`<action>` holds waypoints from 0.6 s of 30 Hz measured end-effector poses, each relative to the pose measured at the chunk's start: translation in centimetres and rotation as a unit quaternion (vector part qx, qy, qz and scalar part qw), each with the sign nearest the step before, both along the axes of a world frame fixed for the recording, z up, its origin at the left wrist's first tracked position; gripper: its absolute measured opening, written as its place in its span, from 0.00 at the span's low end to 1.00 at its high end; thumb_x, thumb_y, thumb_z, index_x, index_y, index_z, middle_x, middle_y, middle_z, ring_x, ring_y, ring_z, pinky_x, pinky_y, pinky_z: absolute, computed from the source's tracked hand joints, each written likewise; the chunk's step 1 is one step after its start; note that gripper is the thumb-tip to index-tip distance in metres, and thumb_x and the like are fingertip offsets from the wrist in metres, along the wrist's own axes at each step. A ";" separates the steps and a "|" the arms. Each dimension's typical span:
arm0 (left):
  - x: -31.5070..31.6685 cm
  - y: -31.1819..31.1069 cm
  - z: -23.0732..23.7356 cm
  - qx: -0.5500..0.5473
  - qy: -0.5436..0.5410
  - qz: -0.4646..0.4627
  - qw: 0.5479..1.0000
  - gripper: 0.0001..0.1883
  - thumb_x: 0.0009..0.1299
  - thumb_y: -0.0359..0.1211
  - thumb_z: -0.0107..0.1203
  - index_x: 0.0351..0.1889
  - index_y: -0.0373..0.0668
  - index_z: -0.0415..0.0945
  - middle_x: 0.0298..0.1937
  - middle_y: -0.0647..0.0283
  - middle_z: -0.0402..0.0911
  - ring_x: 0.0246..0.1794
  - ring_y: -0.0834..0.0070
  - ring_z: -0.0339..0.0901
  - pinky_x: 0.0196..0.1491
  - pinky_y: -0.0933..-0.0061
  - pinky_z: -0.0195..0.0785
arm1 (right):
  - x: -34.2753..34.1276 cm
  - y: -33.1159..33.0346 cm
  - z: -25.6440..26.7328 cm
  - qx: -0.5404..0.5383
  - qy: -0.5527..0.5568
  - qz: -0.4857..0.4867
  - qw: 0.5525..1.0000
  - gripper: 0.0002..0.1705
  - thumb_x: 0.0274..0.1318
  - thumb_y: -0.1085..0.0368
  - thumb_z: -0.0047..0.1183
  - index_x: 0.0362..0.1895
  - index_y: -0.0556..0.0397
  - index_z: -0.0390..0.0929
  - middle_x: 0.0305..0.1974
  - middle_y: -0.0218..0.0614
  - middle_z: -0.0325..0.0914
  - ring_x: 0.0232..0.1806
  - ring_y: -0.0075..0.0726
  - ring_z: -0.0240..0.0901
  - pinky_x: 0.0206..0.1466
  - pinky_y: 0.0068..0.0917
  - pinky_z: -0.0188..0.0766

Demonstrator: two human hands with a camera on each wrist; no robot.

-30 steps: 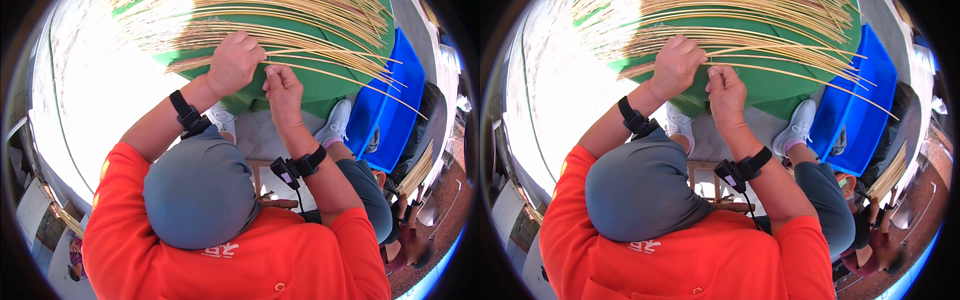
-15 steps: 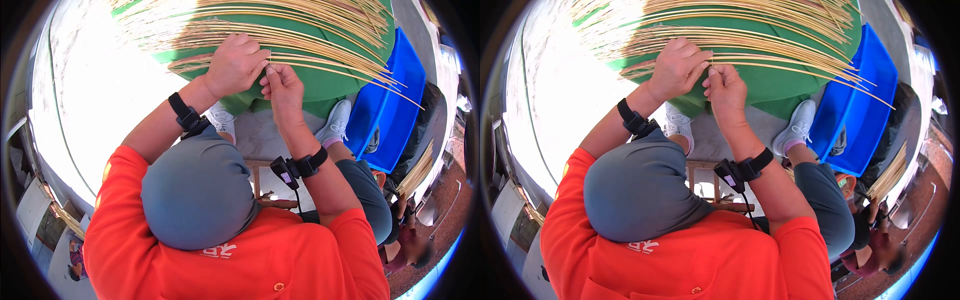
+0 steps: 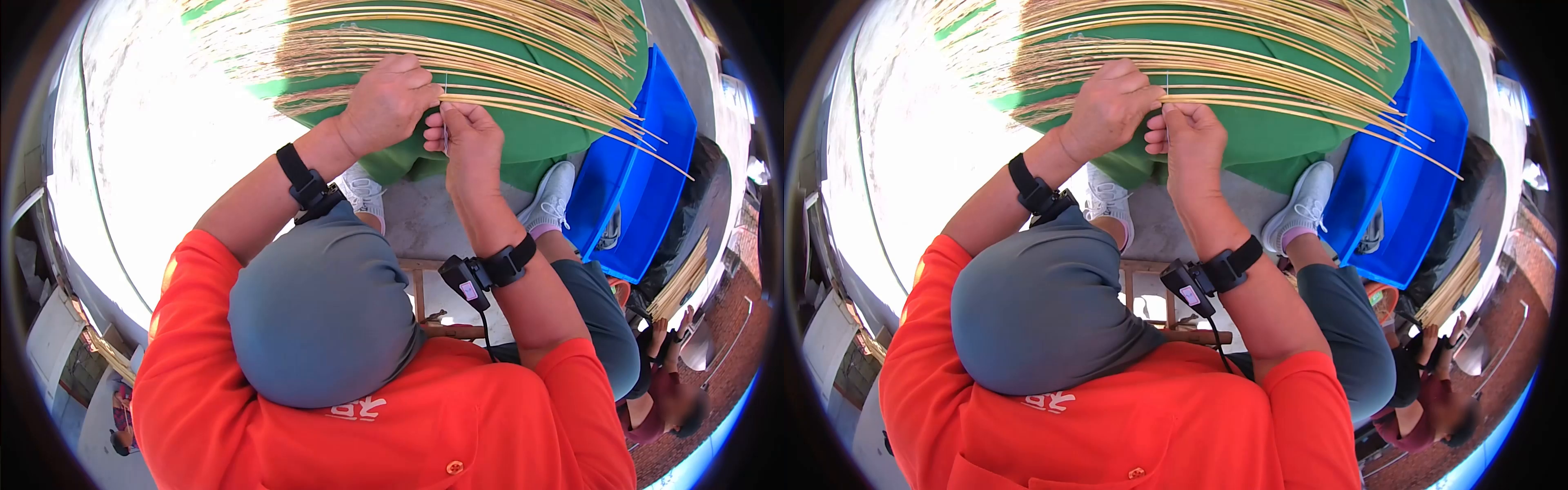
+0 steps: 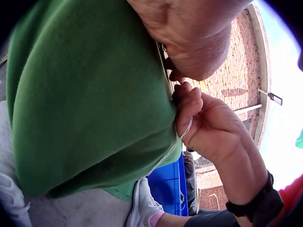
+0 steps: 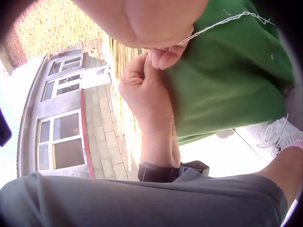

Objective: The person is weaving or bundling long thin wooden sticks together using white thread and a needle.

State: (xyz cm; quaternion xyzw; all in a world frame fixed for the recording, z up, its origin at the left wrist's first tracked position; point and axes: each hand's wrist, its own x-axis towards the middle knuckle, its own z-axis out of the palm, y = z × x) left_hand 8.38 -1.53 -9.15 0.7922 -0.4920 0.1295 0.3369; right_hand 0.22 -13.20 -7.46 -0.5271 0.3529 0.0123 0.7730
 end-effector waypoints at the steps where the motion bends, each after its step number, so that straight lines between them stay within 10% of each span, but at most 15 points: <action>1: -0.1 0.0 0.0 -0.003 0.005 0.001 1.000 0.09 0.47 0.27 0.57 0.29 0.40 0.77 0.23 0.66 0.70 0.27 0.68 0.67 0.31 0.71 0.62 | 0.0 -0.1 -0.1 0.020 0.004 -0.011 1.000 0.06 0.58 0.69 0.46 0.35 0.59 0.71 0.24 0.37 0.75 0.18 0.25 0.70 0.19 0.18 0.68; 5: -0.2 0.2 0.0 -0.012 0.020 0.013 1.000 0.08 0.49 0.28 0.59 0.28 0.41 0.77 0.22 0.66 0.68 0.27 0.68 0.67 0.31 0.70 0.62 | 0.0 -3.0 1.5 0.051 0.087 0.060 0.993 0.06 0.57 0.68 0.48 0.36 0.59 0.74 0.25 0.38 0.76 0.19 0.28 0.71 0.21 0.24 0.69; 7: -0.2 0.2 0.3 -0.014 0.020 0.010 1.000 0.07 0.49 0.28 0.60 0.27 0.42 0.77 0.22 0.66 0.68 0.27 0.68 0.67 0.31 0.69 0.62 | -0.7 -5.7 1.7 -0.299 0.072 0.317 0.897 0.06 0.53 0.68 0.50 0.34 0.56 0.77 0.27 0.40 0.77 0.18 0.36 0.72 0.24 0.31 0.69; 11: -0.2 0.3 0.4 -0.007 0.022 0.001 1.000 0.07 0.50 0.29 0.60 0.27 0.43 0.76 0.21 0.65 0.67 0.27 0.67 0.66 0.32 0.69 0.61 | 0.8 -6.5 5.1 -0.638 -0.179 0.211 0.719 0.06 0.46 0.65 0.56 0.27 0.56 0.79 0.28 0.38 0.73 0.27 0.45 0.71 0.30 0.33 0.68; 16: -0.2 0.5 0.3 -0.003 0.014 -0.007 1.000 0.06 0.50 0.29 0.60 0.27 0.43 0.76 0.21 0.65 0.67 0.28 0.68 0.66 0.32 0.69 0.60 | 3.4 -5.9 1.0 -0.499 -0.138 0.328 0.790 0.07 0.43 0.68 0.59 0.29 0.56 0.79 0.27 0.35 0.73 0.27 0.38 0.71 0.30 0.29 0.67; 18: -0.3 0.8 0.2 -0.011 0.015 -0.009 1.000 0.06 0.50 0.29 0.60 0.27 0.44 0.77 0.22 0.65 0.67 0.28 0.68 0.65 0.32 0.69 0.60 | 4.0 -5.7 0.1 -0.287 -0.113 0.343 0.887 0.07 0.43 0.68 0.59 0.28 0.58 0.78 0.25 0.33 0.74 0.25 0.30 0.68 0.30 0.26 0.65</action>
